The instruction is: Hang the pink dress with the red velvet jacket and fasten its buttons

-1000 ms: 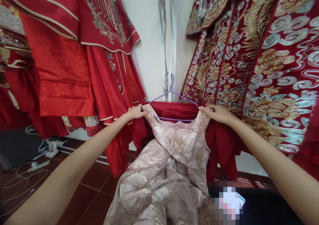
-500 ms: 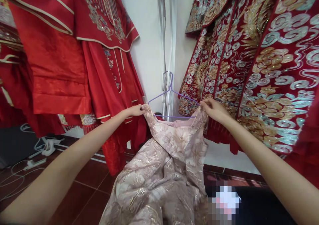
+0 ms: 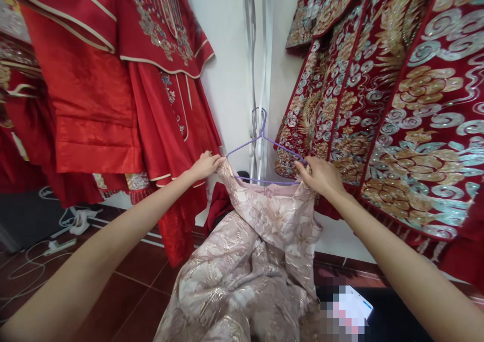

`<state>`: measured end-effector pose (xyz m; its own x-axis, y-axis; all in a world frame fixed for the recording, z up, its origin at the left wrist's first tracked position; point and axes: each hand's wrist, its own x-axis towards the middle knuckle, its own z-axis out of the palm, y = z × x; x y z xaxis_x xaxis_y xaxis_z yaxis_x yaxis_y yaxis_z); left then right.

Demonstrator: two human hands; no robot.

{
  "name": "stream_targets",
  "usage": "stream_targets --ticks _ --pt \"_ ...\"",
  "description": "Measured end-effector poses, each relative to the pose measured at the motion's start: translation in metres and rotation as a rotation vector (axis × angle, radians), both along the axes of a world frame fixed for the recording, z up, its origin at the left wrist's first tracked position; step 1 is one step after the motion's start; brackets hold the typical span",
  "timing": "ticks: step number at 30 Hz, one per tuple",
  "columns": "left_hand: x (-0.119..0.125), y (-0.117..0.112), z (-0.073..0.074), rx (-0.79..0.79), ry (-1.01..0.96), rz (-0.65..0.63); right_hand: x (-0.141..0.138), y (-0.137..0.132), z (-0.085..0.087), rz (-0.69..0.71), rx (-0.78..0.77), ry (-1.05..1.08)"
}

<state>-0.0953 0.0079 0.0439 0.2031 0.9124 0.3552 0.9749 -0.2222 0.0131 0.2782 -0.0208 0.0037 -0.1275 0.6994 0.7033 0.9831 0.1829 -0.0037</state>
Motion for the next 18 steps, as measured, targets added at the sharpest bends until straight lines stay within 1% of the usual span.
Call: stream_targets --ticks 1,3,5,8,12,15,18 --pt "0.001 -0.003 0.002 0.039 0.02 -0.017 -0.001 0.0 0.0 -0.004 0.009 0.008" --pt "0.002 -0.008 0.004 0.069 0.055 -0.033 -0.002 -0.001 -0.001 -0.015 0.023 0.026" --pt "0.003 -0.012 0.004 0.073 0.093 -0.002 -0.003 -0.001 -0.002 -0.015 0.033 0.034" --pt "0.005 -0.014 0.0 0.109 0.147 0.054 -0.003 -0.002 -0.005 0.001 0.074 0.024" --pt "0.008 -0.011 -0.006 0.145 0.239 0.056 -0.003 -0.007 -0.007 -0.031 0.144 -0.009" --pt "0.006 -0.01 -0.007 0.11 0.291 0.027 -0.002 -0.009 -0.005 -0.061 0.154 -0.01" --pt "-0.002 -0.011 -0.01 0.039 0.306 0.018 0.0 -0.006 -0.003 -0.043 0.104 -0.007"
